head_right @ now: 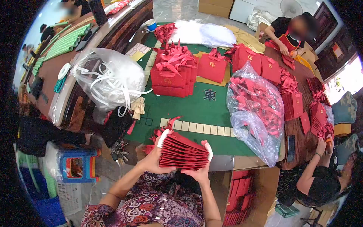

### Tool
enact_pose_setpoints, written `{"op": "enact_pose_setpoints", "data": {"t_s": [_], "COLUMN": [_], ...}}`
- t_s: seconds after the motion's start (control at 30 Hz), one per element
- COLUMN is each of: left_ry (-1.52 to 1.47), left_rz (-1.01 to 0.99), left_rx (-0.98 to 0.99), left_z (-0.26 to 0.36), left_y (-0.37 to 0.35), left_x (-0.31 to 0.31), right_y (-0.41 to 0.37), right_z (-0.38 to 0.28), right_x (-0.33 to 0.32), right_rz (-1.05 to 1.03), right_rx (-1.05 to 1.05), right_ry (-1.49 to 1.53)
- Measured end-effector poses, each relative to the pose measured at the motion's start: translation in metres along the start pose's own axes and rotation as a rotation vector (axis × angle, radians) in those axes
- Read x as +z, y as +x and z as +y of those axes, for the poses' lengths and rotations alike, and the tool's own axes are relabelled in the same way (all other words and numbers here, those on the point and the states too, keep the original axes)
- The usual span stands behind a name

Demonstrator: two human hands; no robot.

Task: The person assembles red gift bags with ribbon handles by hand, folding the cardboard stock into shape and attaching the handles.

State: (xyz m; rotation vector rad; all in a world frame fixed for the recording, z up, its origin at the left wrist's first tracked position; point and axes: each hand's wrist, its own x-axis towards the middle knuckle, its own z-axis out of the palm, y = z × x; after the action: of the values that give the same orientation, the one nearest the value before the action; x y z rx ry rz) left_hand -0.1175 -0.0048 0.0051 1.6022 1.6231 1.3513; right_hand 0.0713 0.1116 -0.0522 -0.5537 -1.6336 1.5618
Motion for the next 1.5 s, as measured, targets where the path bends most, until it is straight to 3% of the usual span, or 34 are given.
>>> {"op": "enact_pose_setpoints", "data": {"t_s": [0.27, 0.33, 0.47, 0.53, 0.67, 0.83, 1.03, 1.37, 1.5], "left_ry": [-0.006, -0.084, -0.197, -0.211, -0.089, -0.054, 0.080, 0.047, 0.039], "left_rz": [-0.012, -0.031, 0.004, 0.008, -0.007, 0.018, -0.011, 0.036, 0.023], "left_rx": [-0.029, -0.025, -0.056, -0.083, -0.056, -0.125, -0.044, -0.114, -0.188], "left_z": [0.002, -0.005, -0.007, -0.003, 0.007, 0.001, 0.001, 0.007, 0.007], "left_y": [0.001, -0.002, -0.005, -0.004, -0.002, -0.004, 0.003, 0.006, 0.004], "left_x": [-0.002, 0.005, 0.010, 0.008, 0.004, -0.002, -0.007, -0.010, -0.008], "right_y": [0.003, 0.001, -0.004, -0.002, -0.004, -0.004, -0.005, -0.005, -0.018], "right_z": [-0.007, 0.003, 0.016, 0.023, 0.008, 0.017, 0.011, 0.009, 0.001], "right_x": [0.011, 0.002, -0.004, -0.012, 0.004, -0.004, -0.007, -0.016, -0.018], "right_rz": [0.095, 0.015, 0.007, -0.064, 0.065, 0.009, -0.052, -0.093, 0.004], "right_rx": [0.031, -0.016, 0.000, -0.039, 0.016, -0.019, 0.030, 0.030, 0.020], "right_ry": [0.102, -0.081, -0.010, -0.153, 0.048, -0.035, 0.045, -0.187, -0.175]}}
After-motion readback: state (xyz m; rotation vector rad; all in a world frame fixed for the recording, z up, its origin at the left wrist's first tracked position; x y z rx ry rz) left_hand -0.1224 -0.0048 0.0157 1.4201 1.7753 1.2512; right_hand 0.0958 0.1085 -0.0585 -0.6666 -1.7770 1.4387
